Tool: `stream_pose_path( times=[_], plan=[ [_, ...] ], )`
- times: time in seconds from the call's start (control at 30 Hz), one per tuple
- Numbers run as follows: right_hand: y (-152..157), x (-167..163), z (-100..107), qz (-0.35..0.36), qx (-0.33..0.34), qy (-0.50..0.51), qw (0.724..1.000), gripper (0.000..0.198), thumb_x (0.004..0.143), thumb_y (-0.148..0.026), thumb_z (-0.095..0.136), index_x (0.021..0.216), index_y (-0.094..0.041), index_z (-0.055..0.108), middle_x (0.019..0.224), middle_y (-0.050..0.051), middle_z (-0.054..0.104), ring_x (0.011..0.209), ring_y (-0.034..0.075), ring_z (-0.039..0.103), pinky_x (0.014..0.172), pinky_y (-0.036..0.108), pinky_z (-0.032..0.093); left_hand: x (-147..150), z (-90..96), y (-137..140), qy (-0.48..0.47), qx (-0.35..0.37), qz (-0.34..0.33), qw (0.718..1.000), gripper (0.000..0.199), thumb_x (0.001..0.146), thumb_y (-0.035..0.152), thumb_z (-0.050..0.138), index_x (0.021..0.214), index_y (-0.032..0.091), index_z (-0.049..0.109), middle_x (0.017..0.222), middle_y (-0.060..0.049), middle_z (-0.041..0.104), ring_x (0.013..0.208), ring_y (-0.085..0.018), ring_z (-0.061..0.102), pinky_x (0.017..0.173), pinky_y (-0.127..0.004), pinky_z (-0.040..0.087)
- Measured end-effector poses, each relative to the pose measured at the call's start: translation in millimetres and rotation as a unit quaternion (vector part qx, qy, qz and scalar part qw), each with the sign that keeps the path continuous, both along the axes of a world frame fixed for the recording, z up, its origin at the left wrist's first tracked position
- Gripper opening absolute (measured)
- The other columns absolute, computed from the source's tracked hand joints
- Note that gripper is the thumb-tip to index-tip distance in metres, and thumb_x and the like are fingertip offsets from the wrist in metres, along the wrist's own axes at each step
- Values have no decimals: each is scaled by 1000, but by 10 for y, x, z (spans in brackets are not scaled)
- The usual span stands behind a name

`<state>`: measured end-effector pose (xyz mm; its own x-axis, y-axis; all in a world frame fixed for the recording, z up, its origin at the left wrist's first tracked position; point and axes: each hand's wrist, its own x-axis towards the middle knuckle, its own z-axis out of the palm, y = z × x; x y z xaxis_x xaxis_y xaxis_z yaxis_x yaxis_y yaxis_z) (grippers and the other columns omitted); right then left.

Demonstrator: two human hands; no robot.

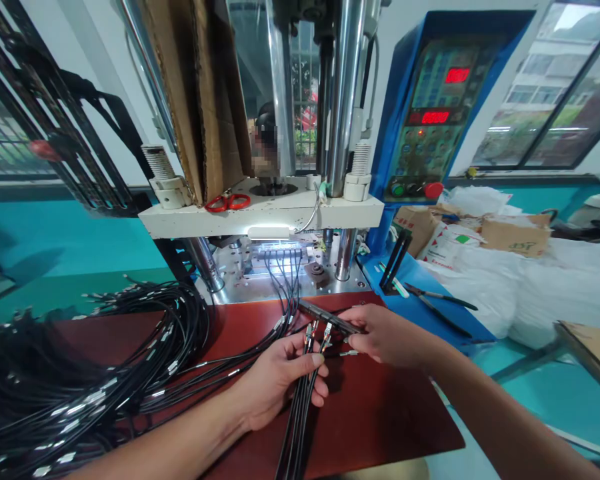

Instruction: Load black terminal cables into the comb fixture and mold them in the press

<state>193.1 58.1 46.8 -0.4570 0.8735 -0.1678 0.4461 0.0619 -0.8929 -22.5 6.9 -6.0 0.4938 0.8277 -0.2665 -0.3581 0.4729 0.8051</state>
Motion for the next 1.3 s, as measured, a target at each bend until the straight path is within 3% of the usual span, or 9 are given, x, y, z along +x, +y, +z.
stream_pose_path(
  times=[0.07,0.2,0.4,0.53,0.87,1.3],
  plan=[
    [-217,32,-99,2,-67,17,998,23,83,-27,59,102,-22,71,54,-3,55,39,10,37,39,22,24,9,33,3,14,0,2,1000,24,81,24,69,94,15,52,77,-2,63,58,-13,65,54,-25,54],
    [-602,10,-367,-166,-110,142,970,42,88,-43,59,125,-22,58,46,-7,45,37,10,30,38,22,20,37,95,27,45,-20,-8,999,29,75,25,73,92,17,51,74,0,64,52,-11,62,48,-23,51],
    [-736,-257,-466,-273,-29,116,954,47,95,-60,40,94,-20,65,41,-4,46,36,11,36,37,23,27,136,184,79,91,-42,-43,994,31,72,27,76,91,18,54,69,1,63,50,-9,58,44,-19,44],
    [-702,-324,-451,-313,-19,125,941,48,95,-59,37,101,-20,65,41,-4,47,37,12,38,38,23,31,200,193,72,98,-58,-57,992,33,70,27,78,91,17,55,66,2,61,47,-7,54,42,-17,40],
    [-715,-297,-575,-318,-35,191,928,46,98,-54,40,114,-19,65,40,-6,47,35,10,37,36,21,27,282,169,40,162,-38,-59,984,26,76,32,74,84,17,54,65,3,58,41,-2,41,37,-16,24],
    [-724,-320,-593,-319,-38,198,926,49,97,-54,42,125,-19,62,42,-6,50,33,9,37,34,19,26,314,146,53,194,-3,-88,977,19,75,29,70,77,16,56,61,5,52,40,-2,35,36,-17,21]
  ],
)
